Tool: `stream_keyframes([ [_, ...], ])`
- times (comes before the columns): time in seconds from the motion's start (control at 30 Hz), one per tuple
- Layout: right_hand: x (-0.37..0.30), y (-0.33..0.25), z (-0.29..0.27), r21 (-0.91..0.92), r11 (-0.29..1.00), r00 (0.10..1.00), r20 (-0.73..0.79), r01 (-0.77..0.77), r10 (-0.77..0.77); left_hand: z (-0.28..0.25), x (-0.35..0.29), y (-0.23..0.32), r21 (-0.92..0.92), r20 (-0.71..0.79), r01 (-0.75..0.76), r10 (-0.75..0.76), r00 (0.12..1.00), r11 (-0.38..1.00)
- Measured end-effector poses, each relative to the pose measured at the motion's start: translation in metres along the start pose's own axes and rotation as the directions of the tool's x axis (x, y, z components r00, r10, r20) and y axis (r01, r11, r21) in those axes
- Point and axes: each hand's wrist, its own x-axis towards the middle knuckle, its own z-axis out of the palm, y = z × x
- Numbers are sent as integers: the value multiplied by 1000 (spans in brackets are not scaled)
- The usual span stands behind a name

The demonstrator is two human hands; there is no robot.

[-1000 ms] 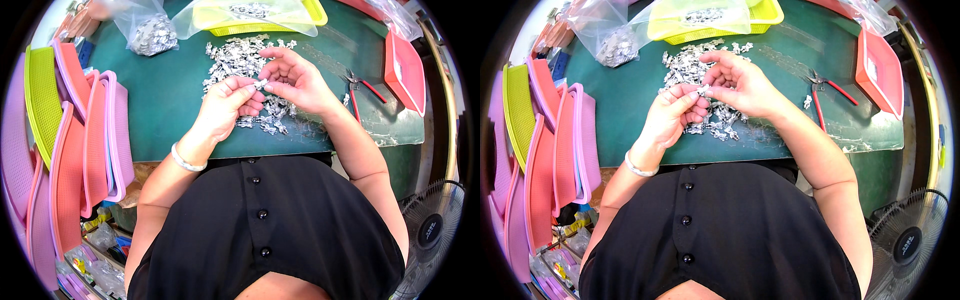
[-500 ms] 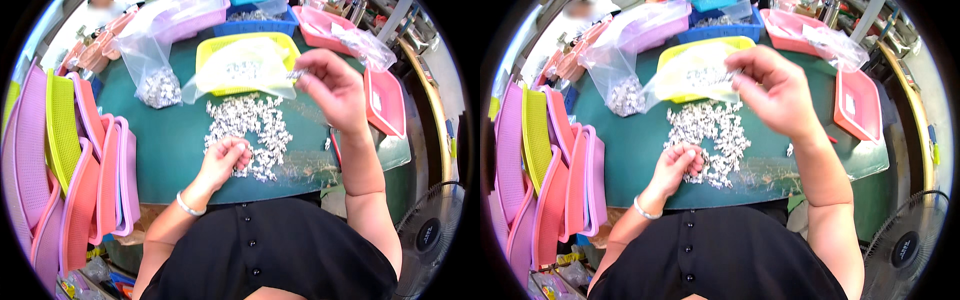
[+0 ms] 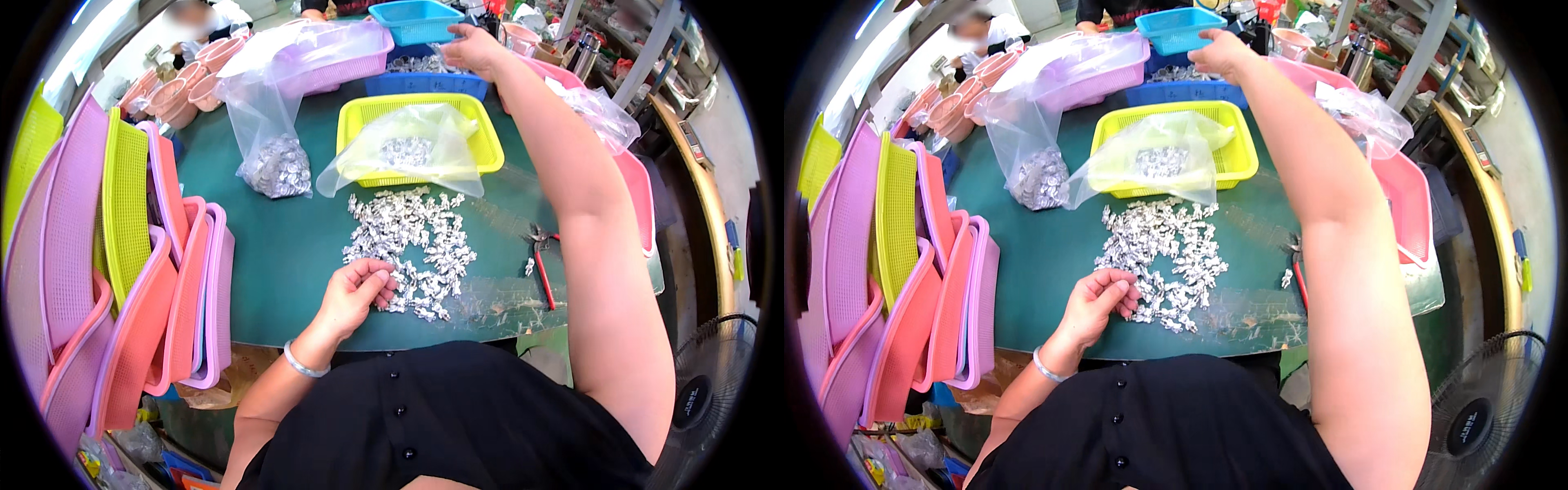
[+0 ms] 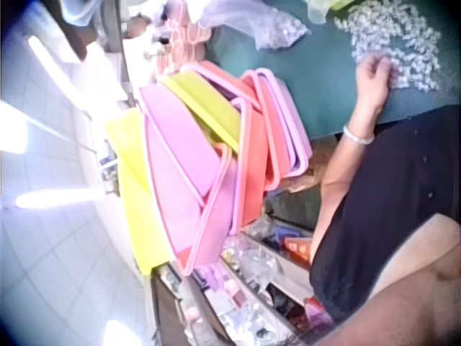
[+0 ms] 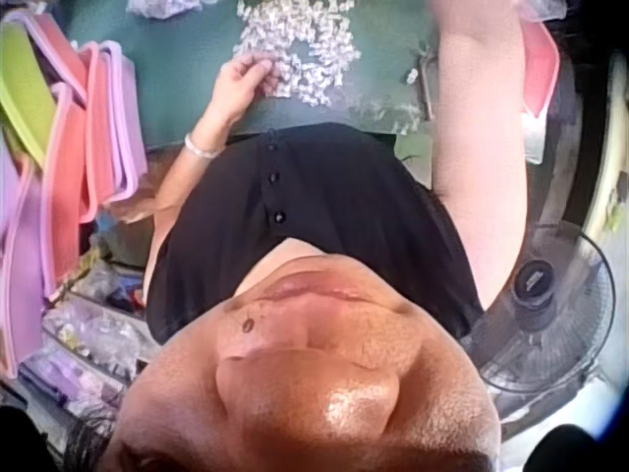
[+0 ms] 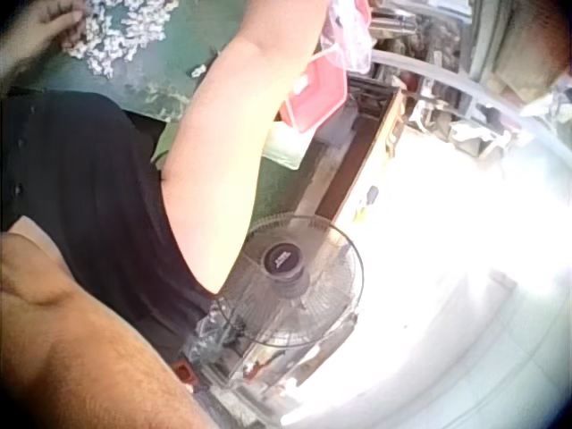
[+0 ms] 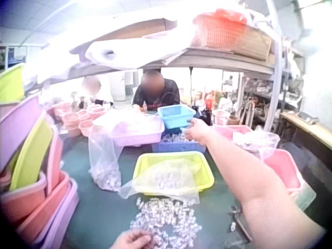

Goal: The person sits at a green workbench and assembles small silver metal components. They pick up individual pieces, link them together by hand, and occasionally use red-handled pliers to secure the connections. The assembled units are placed into a yellow plastic basket on the table.

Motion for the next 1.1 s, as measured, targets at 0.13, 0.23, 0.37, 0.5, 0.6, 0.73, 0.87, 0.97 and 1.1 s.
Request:
stream_keyframes([
  [0.13, -28, -7, 5, -250, 963, 990, 118, 101, -73, -11, -8, -6, 1, -51, -29, 29, 998, 1000],
  [0.23, -76, 3, -12, -228, 955, 979, 119, 190, -166, -13, -9, -8, 7, -71, -5, 5, 997, 1000],
  [0.37, -159, 13, -50, -565, 786, 960, 253, 251, -125, -12, -5, -10, 17, -32, 14, -14, 999, 1000],
  [0.5, -232, 27, -32, -585, 783, 897, 433, 209, 84, -6, 2, -7, 34, 5, 33, -33, 999, 999],
  [0.6, -257, 52, -2, -375, 869, 851, 517, 323, -93, 0, 9, -6, 34, 41, 39, -40, 998, 999],
  [0.73, -267, 53, 34, -431, 762, 837, 482, 484, -259, 6, 11, -3, 33, 56, 46, -48, 997, 998],
  [0.87, -266, 59, 41, -494, 674, 811, 510, 550, -288, 6, 11, -6, 26, 49, 53, -54, 997, 998],
  [0.97, -264, 63, 38, -407, 769, 851, 412, 492, -326, 8, 12, -5, 39, 39, 63, -64, 997, 997],
  [1.1, -268, 52, 38, 11, 1000, 928, 373, -22, 16, 17, 17, -3, 27, 8, 65, -65, 998, 998],
])
